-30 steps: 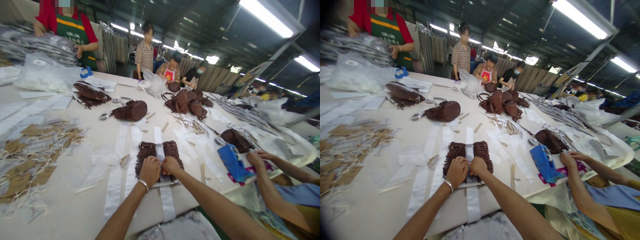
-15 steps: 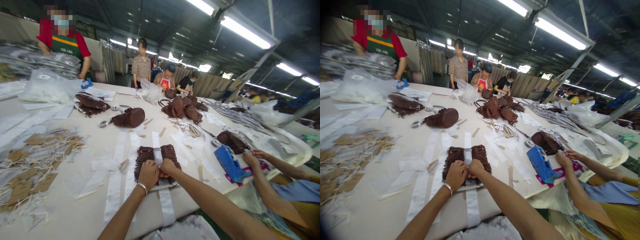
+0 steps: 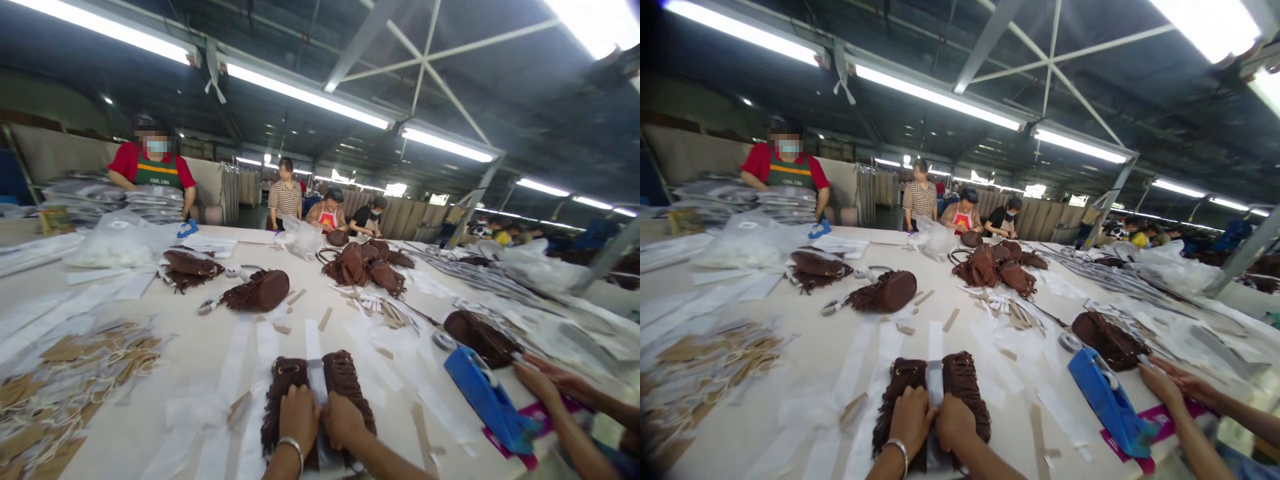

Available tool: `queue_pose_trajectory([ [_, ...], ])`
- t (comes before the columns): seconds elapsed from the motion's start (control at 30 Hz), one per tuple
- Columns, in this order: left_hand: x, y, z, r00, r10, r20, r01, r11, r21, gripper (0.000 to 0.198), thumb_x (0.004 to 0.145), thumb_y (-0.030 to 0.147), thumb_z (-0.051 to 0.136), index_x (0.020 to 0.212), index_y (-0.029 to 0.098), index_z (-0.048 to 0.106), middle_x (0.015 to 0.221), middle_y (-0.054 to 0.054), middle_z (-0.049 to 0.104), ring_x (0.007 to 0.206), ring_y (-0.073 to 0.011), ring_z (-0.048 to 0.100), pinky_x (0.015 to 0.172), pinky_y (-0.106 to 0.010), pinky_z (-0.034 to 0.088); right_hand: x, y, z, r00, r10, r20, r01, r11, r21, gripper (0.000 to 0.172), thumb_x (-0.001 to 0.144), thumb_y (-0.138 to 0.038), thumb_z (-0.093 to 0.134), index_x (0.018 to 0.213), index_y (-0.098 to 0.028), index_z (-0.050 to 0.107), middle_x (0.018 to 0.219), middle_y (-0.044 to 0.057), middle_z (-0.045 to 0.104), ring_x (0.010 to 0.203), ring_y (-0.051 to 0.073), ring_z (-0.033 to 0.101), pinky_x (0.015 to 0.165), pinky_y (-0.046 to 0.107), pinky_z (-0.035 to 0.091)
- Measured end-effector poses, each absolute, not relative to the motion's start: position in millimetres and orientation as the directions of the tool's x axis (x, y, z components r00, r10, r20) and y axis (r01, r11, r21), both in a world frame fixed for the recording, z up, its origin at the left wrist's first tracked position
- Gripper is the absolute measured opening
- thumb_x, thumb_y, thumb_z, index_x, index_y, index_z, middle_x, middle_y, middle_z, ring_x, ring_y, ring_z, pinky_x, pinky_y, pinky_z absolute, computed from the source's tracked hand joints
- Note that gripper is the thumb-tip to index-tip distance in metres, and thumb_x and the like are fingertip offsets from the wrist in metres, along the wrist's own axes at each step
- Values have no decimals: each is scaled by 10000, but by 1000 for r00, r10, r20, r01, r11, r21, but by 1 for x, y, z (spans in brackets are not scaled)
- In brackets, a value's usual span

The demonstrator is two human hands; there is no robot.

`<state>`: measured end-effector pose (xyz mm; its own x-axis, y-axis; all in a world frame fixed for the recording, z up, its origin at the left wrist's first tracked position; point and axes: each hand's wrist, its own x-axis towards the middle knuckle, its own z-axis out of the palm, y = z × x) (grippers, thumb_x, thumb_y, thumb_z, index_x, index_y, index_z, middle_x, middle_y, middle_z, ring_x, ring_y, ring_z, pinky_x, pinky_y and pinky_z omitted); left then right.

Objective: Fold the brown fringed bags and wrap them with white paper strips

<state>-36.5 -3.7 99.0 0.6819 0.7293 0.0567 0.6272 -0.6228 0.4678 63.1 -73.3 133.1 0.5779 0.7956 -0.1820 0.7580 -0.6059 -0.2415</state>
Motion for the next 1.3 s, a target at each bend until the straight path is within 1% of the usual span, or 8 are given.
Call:
queue_pose_trajectory([
  [0.17, -28, 0, 96, 678, 735, -17, 668, -606, 431, 215, 816, 215, 554, 990, 173, 673, 1135, -104, 649, 1140, -333, 510, 915, -457, 390, 59, -82, 129, 569, 810, -144, 782, -587, -210, 215, 869, -177, 487, 1014, -128, 638, 942, 158, 736, 908, 312, 705, 747, 384, 525],
  [0.33, -26, -1, 95, 660, 748, -60, 713, -599, 365, 425, 818, 160, 548, 1242, 145, 567, 1393, -137, 505, 1298, -341, 406, 1028, -483, 336, 63, -85, 121, 535, 827, -175, 806, -561, -188, 230, 860, -207, 529, 1068, -142, 604, 918, 148, 741, 872, 336, 710, 720, 421, 540],
  [0.53, -24, -4, 113, 671, 740, -46, 712, -625, 319, 259, 804, 243, 625, 1046, 151, 642, 1160, -129, 628, 1116, -323, 535, 898, -449, 427, 62, -102, 123, 456, 879, -135, 871, -473, -136, 201, 869, -193, 538, 1065, -180, 579, 860, 99, 746, 816, 294, 721, 661, 336, 518],
  [0.8, -25, -2, 107, 673, 734, -89, 714, -613, 339, 238, 844, 327, 613, 1020, 168, 598, 1165, -127, 573, 1130, -287, 472, 935, -420, 376, 56, -120, 128, 277, 955, -105, 955, -285, -76, 253, 979, -237, 343, 1144, -213, 534, 913, 79, 708, 784, 194, 688, 622, 252, 418],
  [0.97, -27, -4, 108, 680, 728, -85, 703, -614, 359, 262, 846, 365, 613, 1016, 167, 587, 1154, -116, 566, 1122, -284, 469, 935, -421, 365, 63, -144, 140, 231, 969, -87, 944, -245, -220, 220, 935, -238, 430, 1084, -203, 587, 1009, 72, 665, 872, 172, 649, 722, 243, 434],
  [1.07, -27, -4, 108, 679, 728, -97, 704, -607, 368, 263, 851, 365, 597, 1028, 172, 583, 1169, -111, 564, 1141, -285, 461, 954, -422, 353, 68, -150, 146, 234, 971, -51, 926, -238, -293, 315, 932, -206, 414, 1219, -204, 543, 1100, 84, 638, 927, 167, 640, 762, 238, 450],
  [1.2, -27, -7, 117, 661, 742, -108, 720, -587, 370, 229, 860, 321, 556, 1040, 185, 595, 1188, -98, 583, 1176, -289, 463, 982, -430, 347, 69, -142, 137, 191, 978, -87, 960, -205, -189, 443, 914, -210, 441, 1354, -250, 471, 1002, 86, 662, 773, 183, 669, 631, 245, 467],
  [1.3, -26, -11, 122, 639, 762, -110, 738, -565, 369, 237, 828, 274, 565, 1039, 183, 624, 1234, -100, 597, 1203, -303, 480, 998, -438, 360, 71, -134, 120, 155, 982, -109, 978, -168, -124, 357, 841, -210, 558, 1184, -290, 610, 938, 75, 694, 700, 200, 683, 572, 242, 477],
])
